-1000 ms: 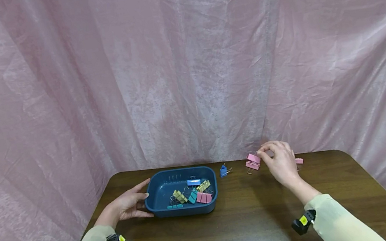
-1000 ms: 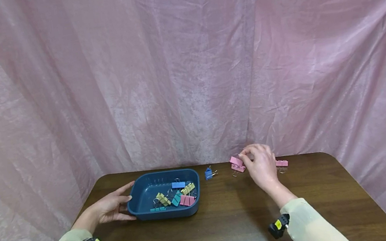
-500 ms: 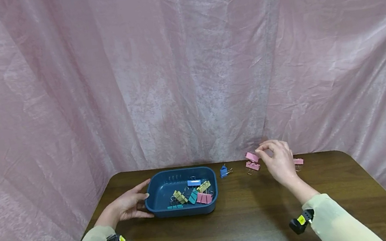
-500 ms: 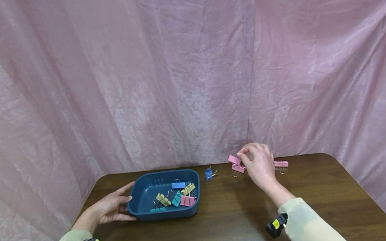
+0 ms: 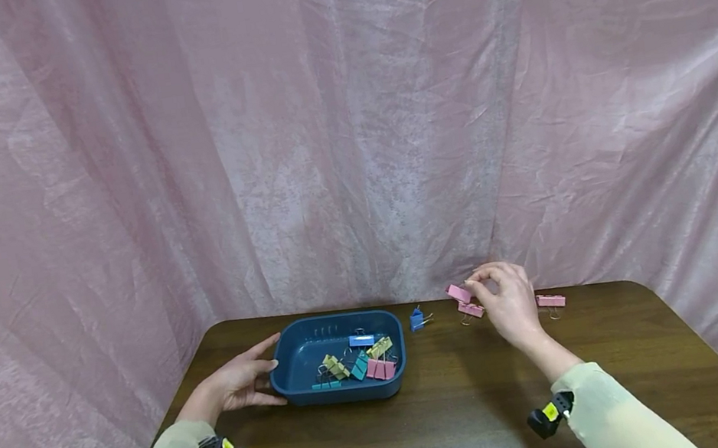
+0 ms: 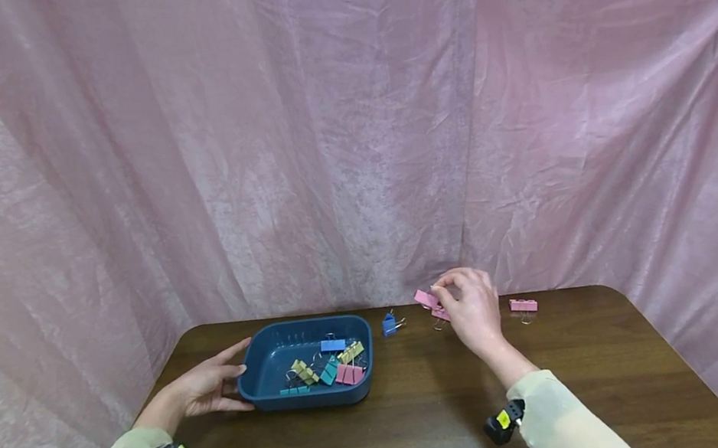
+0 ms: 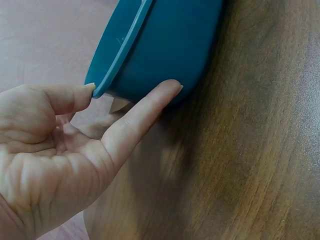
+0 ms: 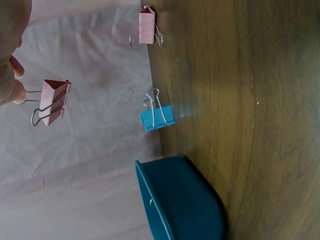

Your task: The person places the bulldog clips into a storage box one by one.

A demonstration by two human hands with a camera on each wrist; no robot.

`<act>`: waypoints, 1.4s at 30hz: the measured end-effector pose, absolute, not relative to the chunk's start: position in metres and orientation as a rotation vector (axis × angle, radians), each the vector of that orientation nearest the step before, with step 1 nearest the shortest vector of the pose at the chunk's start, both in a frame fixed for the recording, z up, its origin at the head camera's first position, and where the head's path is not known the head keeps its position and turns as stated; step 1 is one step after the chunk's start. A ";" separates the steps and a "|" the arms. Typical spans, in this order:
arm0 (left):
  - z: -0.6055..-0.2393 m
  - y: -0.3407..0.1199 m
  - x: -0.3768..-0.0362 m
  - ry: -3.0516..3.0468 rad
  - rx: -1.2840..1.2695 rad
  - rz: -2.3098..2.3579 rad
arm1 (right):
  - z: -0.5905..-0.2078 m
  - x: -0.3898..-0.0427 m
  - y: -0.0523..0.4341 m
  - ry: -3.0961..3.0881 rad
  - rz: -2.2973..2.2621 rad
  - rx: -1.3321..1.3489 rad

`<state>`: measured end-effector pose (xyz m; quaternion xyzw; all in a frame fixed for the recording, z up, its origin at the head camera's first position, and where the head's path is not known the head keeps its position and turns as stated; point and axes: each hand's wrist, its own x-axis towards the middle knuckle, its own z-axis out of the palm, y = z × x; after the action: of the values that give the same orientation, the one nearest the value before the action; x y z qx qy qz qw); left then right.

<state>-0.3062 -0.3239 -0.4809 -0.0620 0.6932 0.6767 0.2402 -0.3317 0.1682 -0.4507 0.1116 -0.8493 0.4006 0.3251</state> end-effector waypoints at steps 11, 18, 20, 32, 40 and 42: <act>-0.480 -0.322 -0.304 1.893 -0.176 1.858 | -0.448 -0.331 0.158 -2.220 1.091 0.295; -0.479 -0.320 -0.303 1.900 -0.169 1.852 | -0.448 -0.330 0.152 -2.222 1.110 0.308; -0.479 -0.321 -0.303 1.901 -0.164 1.849 | -0.447 -0.330 0.150 -2.219 1.113 0.310; -0.478 -0.321 -0.302 1.895 -0.171 1.857 | -0.443 -0.331 0.137 -2.243 1.127 0.315; -0.480 -0.322 -0.303 1.888 -0.178 1.867 | -0.442 -0.331 0.127 -2.228 1.132 0.340; -0.480 -0.322 -0.304 1.884 -0.180 1.873 | -0.442 -0.331 0.124 -2.231 1.130 0.345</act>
<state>-0.3037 -0.3219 -0.4797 -0.0657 0.6873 0.6833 0.2374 -0.3313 0.1240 -0.4421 0.1301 -0.8420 0.4264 0.3039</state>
